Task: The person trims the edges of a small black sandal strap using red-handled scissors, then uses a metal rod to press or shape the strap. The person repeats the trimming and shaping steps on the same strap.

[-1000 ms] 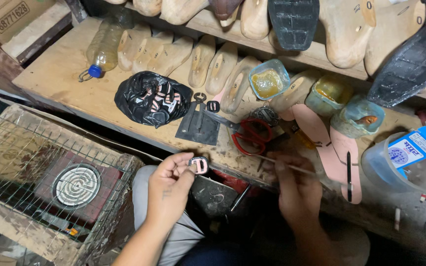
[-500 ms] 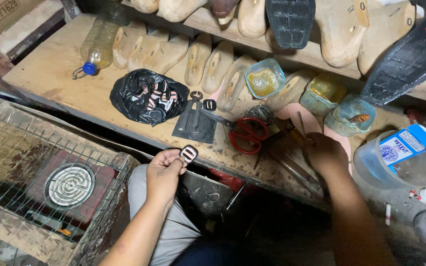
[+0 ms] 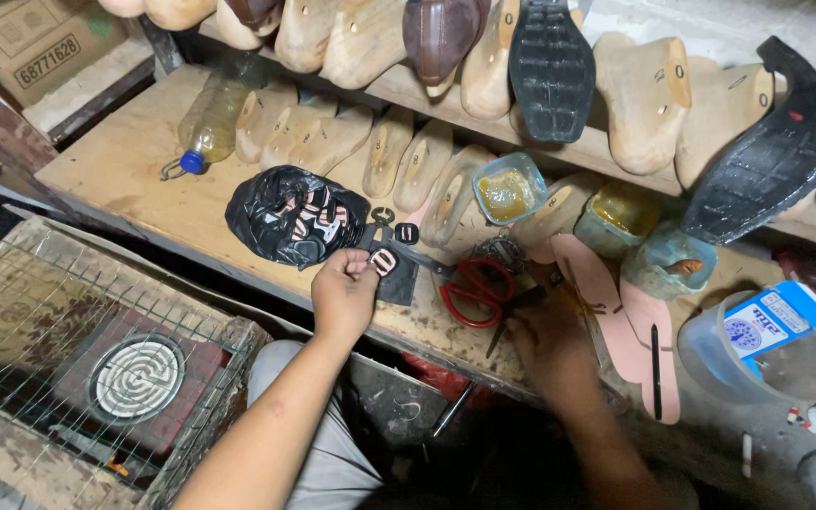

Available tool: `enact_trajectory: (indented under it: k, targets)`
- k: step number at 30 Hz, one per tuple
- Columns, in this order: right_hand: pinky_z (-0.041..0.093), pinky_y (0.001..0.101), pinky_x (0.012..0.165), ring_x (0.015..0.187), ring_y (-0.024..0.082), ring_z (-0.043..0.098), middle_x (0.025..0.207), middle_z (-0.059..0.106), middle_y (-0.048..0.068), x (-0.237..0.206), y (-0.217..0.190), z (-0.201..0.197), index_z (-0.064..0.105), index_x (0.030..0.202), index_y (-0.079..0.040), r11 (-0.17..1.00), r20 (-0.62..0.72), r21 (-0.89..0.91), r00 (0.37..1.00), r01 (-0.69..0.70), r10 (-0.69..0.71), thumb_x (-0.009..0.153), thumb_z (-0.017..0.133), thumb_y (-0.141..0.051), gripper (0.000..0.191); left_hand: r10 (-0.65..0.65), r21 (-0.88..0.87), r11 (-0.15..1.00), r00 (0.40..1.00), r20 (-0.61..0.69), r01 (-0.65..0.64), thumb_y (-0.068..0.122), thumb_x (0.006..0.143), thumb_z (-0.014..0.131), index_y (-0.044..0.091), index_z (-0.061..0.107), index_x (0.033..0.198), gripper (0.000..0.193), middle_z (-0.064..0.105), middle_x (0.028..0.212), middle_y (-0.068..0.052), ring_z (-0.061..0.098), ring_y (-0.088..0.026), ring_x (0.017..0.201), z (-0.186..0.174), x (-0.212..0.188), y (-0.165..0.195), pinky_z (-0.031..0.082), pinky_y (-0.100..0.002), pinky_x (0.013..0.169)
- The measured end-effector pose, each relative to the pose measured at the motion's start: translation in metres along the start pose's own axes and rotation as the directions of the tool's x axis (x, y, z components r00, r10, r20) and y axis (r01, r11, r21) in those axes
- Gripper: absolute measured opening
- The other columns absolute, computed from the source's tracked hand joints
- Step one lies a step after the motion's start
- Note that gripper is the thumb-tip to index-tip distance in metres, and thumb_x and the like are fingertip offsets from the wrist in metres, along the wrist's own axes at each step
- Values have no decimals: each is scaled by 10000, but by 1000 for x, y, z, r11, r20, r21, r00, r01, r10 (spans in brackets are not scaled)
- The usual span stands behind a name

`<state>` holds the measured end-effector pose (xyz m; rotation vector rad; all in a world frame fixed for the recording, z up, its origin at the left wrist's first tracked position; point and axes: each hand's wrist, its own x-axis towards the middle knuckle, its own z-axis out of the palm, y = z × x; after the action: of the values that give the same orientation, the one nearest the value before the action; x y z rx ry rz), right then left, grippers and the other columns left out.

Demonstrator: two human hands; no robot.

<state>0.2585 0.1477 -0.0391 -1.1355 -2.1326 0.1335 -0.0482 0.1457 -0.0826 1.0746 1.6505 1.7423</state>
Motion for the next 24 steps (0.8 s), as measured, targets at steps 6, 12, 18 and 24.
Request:
enact_trajectory:
  k: [6, 12, 18, 24]
  targets:
    - [549, 386, 696, 786, 266, 690, 874, 697, 96, 6, -8, 18, 747, 946, -98, 990, -17, 127, 997, -69, 72, 830, 754, -210, 162, 86, 223, 972, 995, -49, -73, 73, 837, 711, -34, 712, 980, 179, 734, 789, -105, 694, -170, 693, 15, 34, 16, 549, -298, 675]
    - [522, 299, 590, 631, 157, 650, 748, 700, 58, 10, 13, 23, 783, 936, -79, 898, 162, 226, 923, -378, 348, 794, 811, -286, 253, -34, 244, 969, 999, -26, 39, 93, 842, 714, -33, 711, 985, 191, 737, 800, -119, 717, -213, 702, 20, 44, 19, 557, -326, 669]
    - [545, 298, 625, 658, 157, 676, 757, 737, 77, 13, 20, 19, 779, 990, -53, 821, 244, 265, 858, -507, 451, 788, 795, -273, 300, 309, 381, 895, 939, -153, -233, 73, 912, 646, -32, 733, 980, 152, 732, 926, -194, 698, -319, 886, -10, 47, 13, 553, -400, 835]
    - [555, 305, 663, 691, 152, 715, 775, 766, 61, 19, 17, 15, 763, 1039, -54, 785, 329, 223, 803, -578, 497, 804, 749, -263, 314, 345, 704, 686, 934, -89, -186, 114, 898, 684, -12, 743, 1054, 208, 709, 1090, -213, 644, -406, 1054, -63, 81, 19, 499, -473, 964]
